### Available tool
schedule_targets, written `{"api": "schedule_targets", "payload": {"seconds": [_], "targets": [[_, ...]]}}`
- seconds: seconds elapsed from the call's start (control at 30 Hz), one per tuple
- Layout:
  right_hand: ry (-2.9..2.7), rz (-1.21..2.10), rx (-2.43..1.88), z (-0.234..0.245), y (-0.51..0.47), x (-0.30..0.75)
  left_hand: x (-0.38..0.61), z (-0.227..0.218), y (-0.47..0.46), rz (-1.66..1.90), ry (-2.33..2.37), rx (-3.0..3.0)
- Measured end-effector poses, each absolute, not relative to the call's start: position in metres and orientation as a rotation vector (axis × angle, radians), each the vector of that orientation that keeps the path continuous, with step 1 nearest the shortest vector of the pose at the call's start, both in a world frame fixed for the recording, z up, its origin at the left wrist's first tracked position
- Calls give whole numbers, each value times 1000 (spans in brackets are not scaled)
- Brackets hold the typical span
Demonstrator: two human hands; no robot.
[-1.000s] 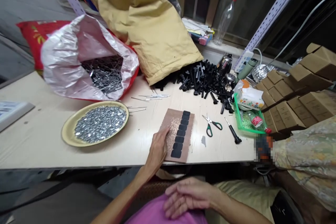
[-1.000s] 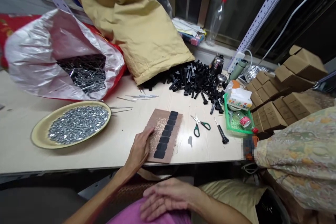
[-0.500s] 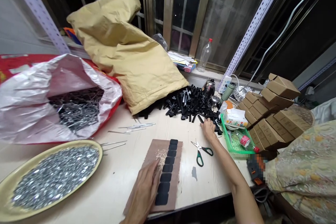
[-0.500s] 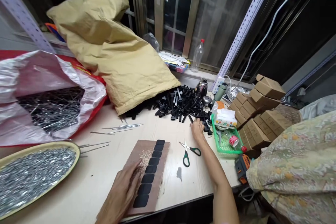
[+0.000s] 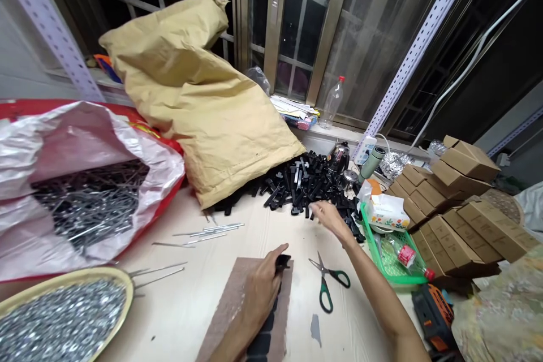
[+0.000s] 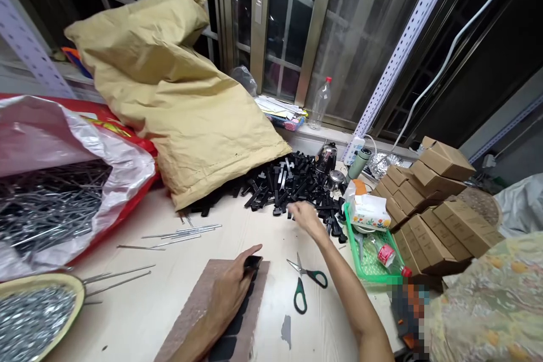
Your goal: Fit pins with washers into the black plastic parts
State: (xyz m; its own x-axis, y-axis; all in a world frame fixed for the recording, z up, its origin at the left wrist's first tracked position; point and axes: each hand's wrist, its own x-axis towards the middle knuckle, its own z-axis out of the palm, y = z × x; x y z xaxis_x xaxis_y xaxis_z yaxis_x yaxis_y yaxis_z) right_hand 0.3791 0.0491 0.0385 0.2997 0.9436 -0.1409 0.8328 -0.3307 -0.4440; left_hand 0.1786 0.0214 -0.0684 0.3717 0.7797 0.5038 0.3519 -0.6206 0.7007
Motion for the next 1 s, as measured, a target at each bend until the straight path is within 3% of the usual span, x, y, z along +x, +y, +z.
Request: {"api": "schedule_targets", "payload": {"seconds": [0.1, 0.3, 0.63, 1.0], "targets": [[-1421, 268, -2429, 40, 102, 410, 173, -68, 22, 1215, 1048, 1954], [-1392, 217, -2546, 5, 151, 418, 171, -52, 26, 1163, 1155, 1598], [-1686, 184, -2341, -27, 102, 353, 175, -24, 28, 974, 1259, 1154], [-1266, 238, -2027, -7, 70, 363, 170, -24, 32, 977, 1049, 888]]}}
